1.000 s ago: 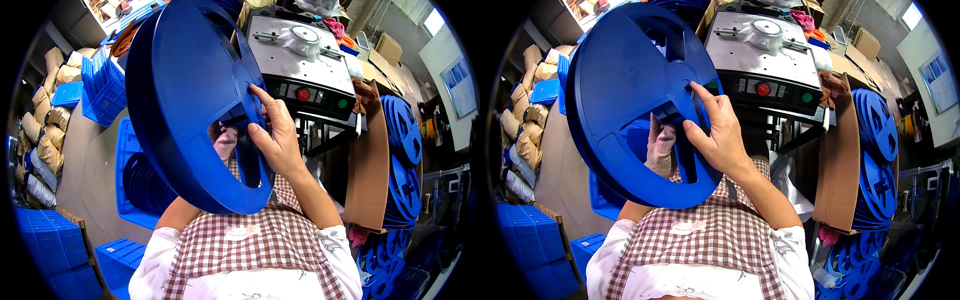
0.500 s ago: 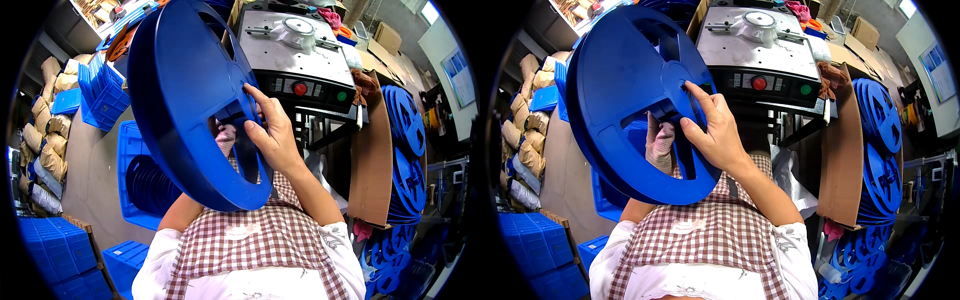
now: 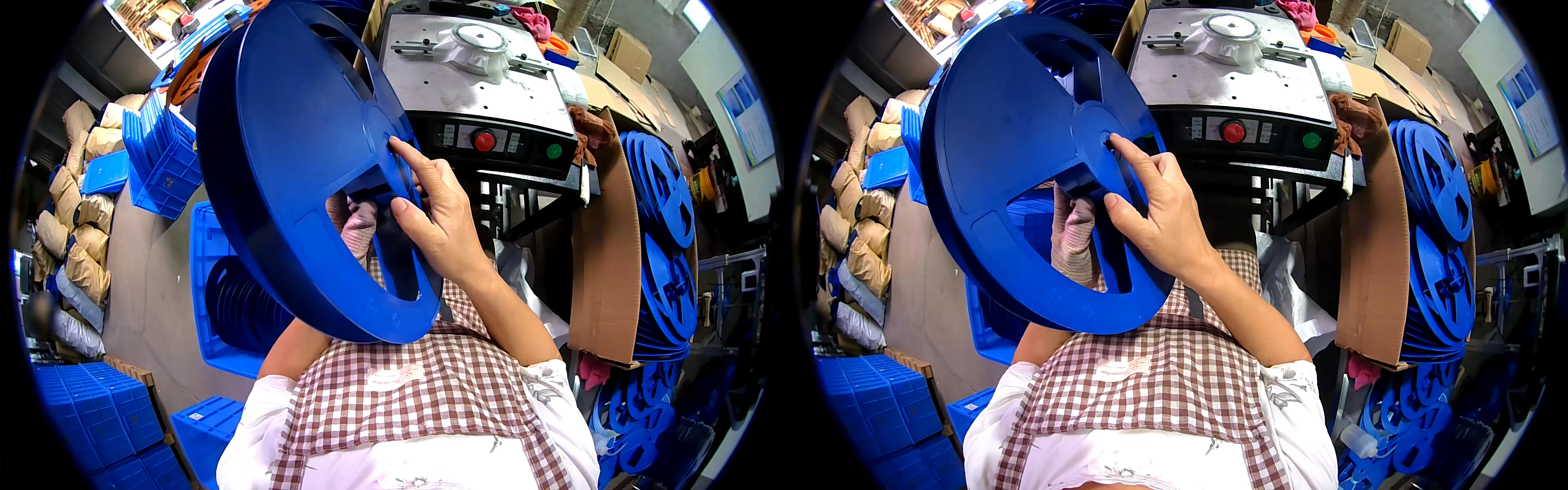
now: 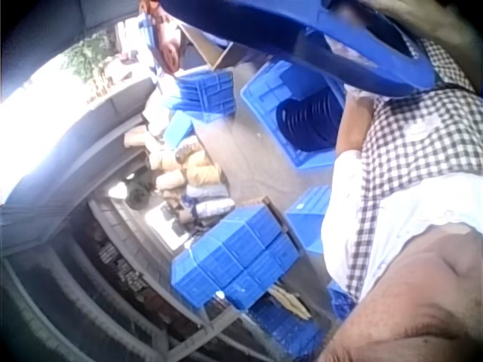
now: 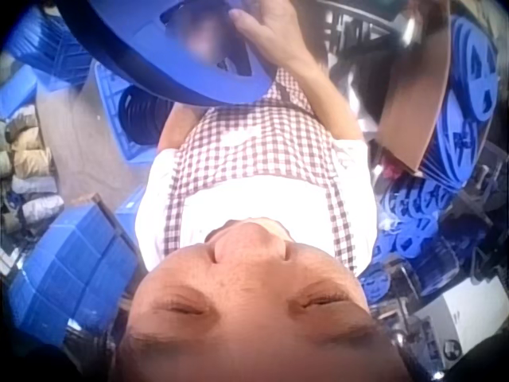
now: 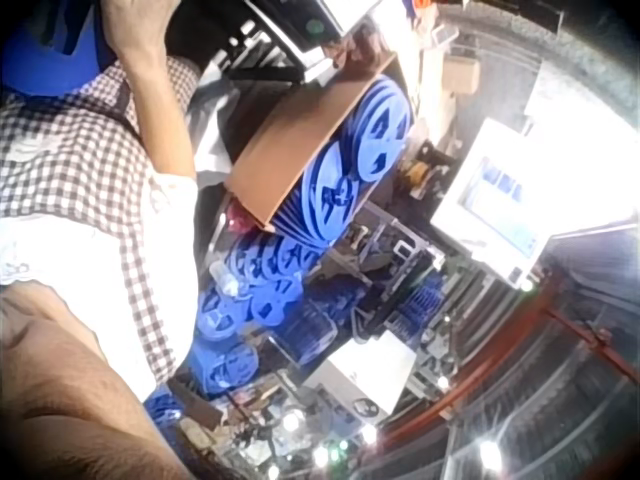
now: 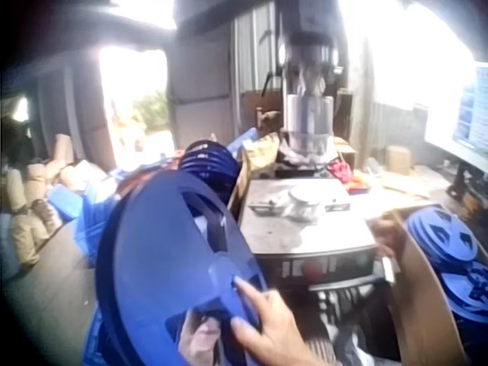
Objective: The person repeatedly picks up blue plastic reels from a blue crate, places them onto a machine, and then removes them to place them into a cardboard box. This process is repeated continuously throughout the video.
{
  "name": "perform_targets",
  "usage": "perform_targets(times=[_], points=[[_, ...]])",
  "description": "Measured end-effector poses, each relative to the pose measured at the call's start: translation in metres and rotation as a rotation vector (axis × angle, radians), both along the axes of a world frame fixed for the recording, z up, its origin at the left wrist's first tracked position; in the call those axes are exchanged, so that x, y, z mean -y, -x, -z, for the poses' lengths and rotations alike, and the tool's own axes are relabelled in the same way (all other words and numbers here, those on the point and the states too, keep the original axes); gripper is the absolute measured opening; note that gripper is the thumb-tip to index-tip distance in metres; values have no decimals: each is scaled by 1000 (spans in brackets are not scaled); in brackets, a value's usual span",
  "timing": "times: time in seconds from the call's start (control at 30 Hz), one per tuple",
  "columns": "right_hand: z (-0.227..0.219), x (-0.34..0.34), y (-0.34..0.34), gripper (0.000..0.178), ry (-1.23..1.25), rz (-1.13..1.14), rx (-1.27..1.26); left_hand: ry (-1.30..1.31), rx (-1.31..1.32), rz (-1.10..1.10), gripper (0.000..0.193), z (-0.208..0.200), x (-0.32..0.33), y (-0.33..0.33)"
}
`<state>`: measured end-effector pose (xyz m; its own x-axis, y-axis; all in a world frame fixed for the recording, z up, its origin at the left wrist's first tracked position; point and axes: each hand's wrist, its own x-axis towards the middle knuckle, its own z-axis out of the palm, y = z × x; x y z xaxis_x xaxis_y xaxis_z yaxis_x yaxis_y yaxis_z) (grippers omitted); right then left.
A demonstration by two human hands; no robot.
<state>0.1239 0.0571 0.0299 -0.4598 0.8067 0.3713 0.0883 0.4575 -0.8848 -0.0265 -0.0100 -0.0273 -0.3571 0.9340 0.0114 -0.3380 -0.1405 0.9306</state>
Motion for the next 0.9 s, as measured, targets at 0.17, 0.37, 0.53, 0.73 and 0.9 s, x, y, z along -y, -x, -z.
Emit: perform_targets(times=[0.17, 0.37, 0.53, 0.73, 0.9], points=[[3, -2, 1, 66, -8, 9, -19, -128, 162, 37, 76, -12, 7, -10], [-2, -2, -2, 69, 36, -13, 14, -146, 173, 42, 76, 36, -11, 16], [6, -5, 0, 68, -15, 9, -1, -90, 83, 32, 78, -16, 2, -12], [11, -6, 4, 67, -40, 15, -36, -8, -144, -4, 81, 2, -5, -1], [12, -7, 4, 66, -8, 14, -43, -42, -11, 2, 80, 25, -5, 8]])
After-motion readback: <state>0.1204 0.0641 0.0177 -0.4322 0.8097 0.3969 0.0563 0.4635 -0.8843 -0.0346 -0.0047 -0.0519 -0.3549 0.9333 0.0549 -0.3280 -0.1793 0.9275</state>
